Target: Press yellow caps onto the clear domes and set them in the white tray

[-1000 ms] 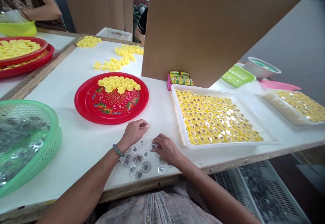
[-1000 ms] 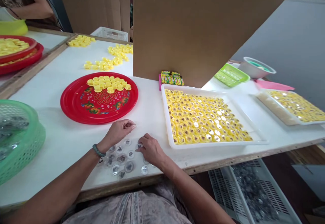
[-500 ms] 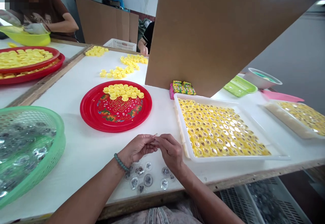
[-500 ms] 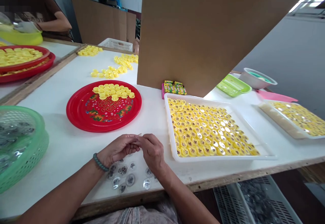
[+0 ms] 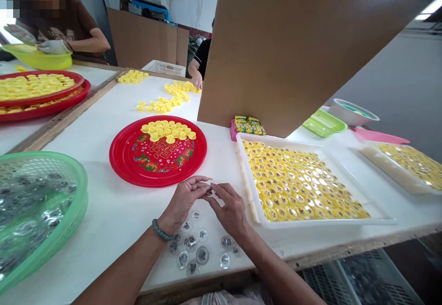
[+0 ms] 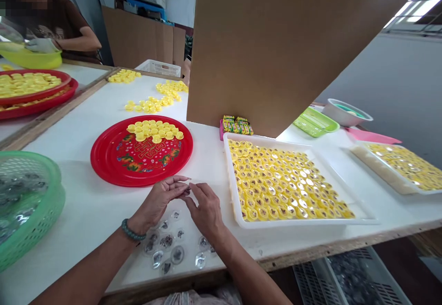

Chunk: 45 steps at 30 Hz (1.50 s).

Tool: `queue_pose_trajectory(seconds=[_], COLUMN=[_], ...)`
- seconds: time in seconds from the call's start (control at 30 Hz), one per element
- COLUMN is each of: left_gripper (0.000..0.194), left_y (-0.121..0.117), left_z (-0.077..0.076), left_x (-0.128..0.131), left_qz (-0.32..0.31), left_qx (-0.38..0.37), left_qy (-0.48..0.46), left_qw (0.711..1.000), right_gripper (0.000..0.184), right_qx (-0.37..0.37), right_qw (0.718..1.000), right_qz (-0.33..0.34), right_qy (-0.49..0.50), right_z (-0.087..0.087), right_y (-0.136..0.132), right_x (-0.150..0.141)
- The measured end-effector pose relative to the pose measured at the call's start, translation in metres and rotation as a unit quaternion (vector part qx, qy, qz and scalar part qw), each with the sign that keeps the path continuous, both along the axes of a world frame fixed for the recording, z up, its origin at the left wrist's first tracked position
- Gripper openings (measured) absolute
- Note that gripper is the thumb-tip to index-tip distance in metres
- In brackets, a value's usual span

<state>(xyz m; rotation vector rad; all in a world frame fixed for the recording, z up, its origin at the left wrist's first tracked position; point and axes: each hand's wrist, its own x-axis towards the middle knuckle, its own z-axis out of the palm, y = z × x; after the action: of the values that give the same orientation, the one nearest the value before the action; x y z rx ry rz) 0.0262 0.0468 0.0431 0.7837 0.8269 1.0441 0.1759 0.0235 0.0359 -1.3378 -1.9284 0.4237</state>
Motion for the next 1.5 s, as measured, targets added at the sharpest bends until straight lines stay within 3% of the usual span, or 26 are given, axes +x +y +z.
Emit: queue_pose_trajectory(seconds=[0.27,0.4,0.53,0.6,0.67,0.7,0.8,0.87,0.93,1.07,1.2,1.33,1.4,1.5], left_gripper=[0.037,0.030,0.029,0.030,0.030,0.029,0.030,0.035,0.038,0.031,0.029,0.026,0.021,0.018], left_y=[0.005,0.005,0.009,0.019,0.039,0.053,0.102,0.135,0.163,0.192,0.190,0.148,0.113,0.058], left_z=[-0.006,-0.008,-0.005,0.000,0.007,0.010,0.016,0.014,0.006,-0.010,-0.010,0.009,0.018,0.017], left_x=[-0.001,0.002,0.000,-0.008,-0.022,-0.030,-0.056,-0.069,-0.075,-0.078,-0.077,-0.064,-0.049,-0.024], left_qz=[0.044,0.043,0.034,0.033,0.057,0.079,0.159,0.162,0.149,0.130,0.122,0.136,0.122,0.030], left_qx=[0.039,0.058,0.101,0.131,0.160,0.172,0.199,0.171,0.140,0.118,0.110,0.179,0.239,0.286], left_qy=[0.052,0.092,0.181,0.259,0.379,0.451,0.653,0.740,0.779,0.787,0.786,0.753,0.700,0.611], left_qw=[0.997,0.993,0.978,0.956,0.910,0.872,0.713,0.629,0.592,0.591,0.597,0.618,0.662,0.738], right_gripper=[0.032,0.025,0.024,0.024,0.025,0.026,0.028,0.030,0.032,0.031,0.024,0.026,0.029,0.029], right_qx=[0.008,0.019,0.007,0.000,-0.001,0.002,0.027,0.043,0.044,0.008,-0.056,-0.096,-0.096,-0.084], right_qw=[1.000,0.999,0.998,0.997,0.996,0.996,0.996,0.995,0.995,0.994,0.983,0.971,0.970,0.975], right_qz=[-0.005,0.009,0.031,0.028,0.020,0.018,0.015,0.014,0.015,0.009,0.000,0.005,0.011,0.022], right_qy=[0.023,0.037,0.063,0.076,0.086,0.088,0.086,0.085,0.085,0.107,0.172,0.217,0.222,0.204], right_z=[-0.002,-0.006,-0.014,-0.018,-0.021,-0.022,-0.023,-0.023,-0.022,-0.018,-0.006,0.005,0.006,0.005], right_y=[0.005,0.011,0.019,0.022,0.023,0.023,0.021,0.020,0.020,0.021,0.020,0.019,0.019,0.017], right_x=[-0.002,-0.007,-0.003,0.000,0.001,0.001,0.001,0.001,0.002,0.008,0.012,0.013,0.014,0.016])
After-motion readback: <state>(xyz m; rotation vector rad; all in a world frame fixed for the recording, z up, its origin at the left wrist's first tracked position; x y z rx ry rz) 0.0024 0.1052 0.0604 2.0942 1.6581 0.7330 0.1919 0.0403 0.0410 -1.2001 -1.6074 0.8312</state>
